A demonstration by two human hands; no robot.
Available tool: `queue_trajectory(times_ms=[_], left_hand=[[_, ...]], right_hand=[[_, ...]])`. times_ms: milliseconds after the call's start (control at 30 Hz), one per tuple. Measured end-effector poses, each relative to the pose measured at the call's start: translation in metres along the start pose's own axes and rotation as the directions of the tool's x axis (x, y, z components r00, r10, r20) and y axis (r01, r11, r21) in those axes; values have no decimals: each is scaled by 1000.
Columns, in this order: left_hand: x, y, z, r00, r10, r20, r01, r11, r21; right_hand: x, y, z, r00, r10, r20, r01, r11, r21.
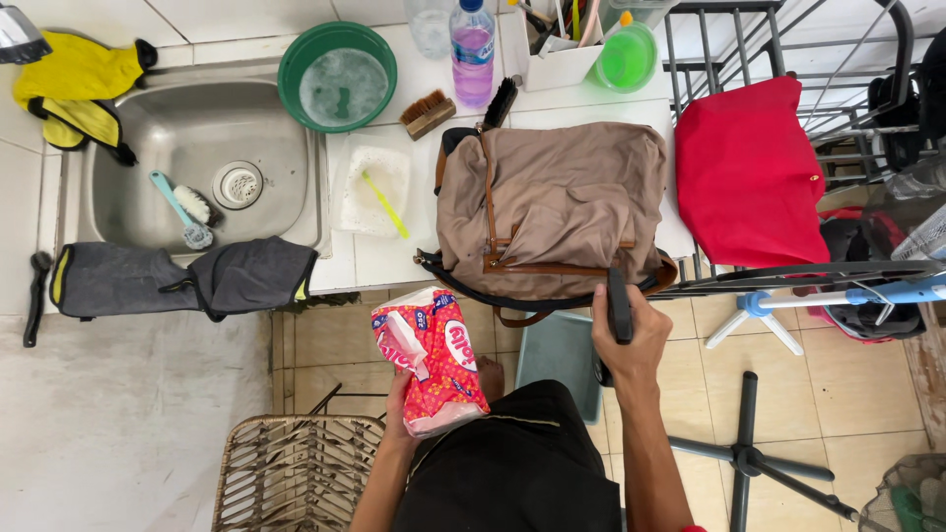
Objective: The person retrieves a pack of tissues and a spray bottle, then sprays the interior of a brown bag. They repeatedly pull out tissues, wipe the inside of the bag, and place the used tissues inside. The person then washes their hands at the sink.
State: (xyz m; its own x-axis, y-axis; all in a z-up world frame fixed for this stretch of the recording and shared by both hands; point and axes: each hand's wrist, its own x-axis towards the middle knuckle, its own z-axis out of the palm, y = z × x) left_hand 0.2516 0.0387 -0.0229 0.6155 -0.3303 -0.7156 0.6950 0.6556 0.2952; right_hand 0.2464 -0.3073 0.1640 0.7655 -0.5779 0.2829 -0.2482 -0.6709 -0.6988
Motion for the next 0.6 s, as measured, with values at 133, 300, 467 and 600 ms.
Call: queue_trajectory(times_ms=[133, 300, 467, 600], left_hand=[[-1, -1, -3, 1000, 21, -1, -21, 1000, -10], [-2, -7, -2, 1000, 12, 15, -12, 1000, -13], [0, -12, -1, 1000, 10, 6, -10, 1000, -5], [-5, -9, -7, 996, -5, -86, 0, 998, -62]], right_hand=[[-1, 19, -21, 984, 152, 90, -154, 988, 14], [-18, 27, -43, 949, 315, -15, -315, 949, -3], [-39, 26, -55, 925, 373, 74, -371, 928, -41], [-56, 31, -55, 883, 457, 110, -461, 887, 18]])
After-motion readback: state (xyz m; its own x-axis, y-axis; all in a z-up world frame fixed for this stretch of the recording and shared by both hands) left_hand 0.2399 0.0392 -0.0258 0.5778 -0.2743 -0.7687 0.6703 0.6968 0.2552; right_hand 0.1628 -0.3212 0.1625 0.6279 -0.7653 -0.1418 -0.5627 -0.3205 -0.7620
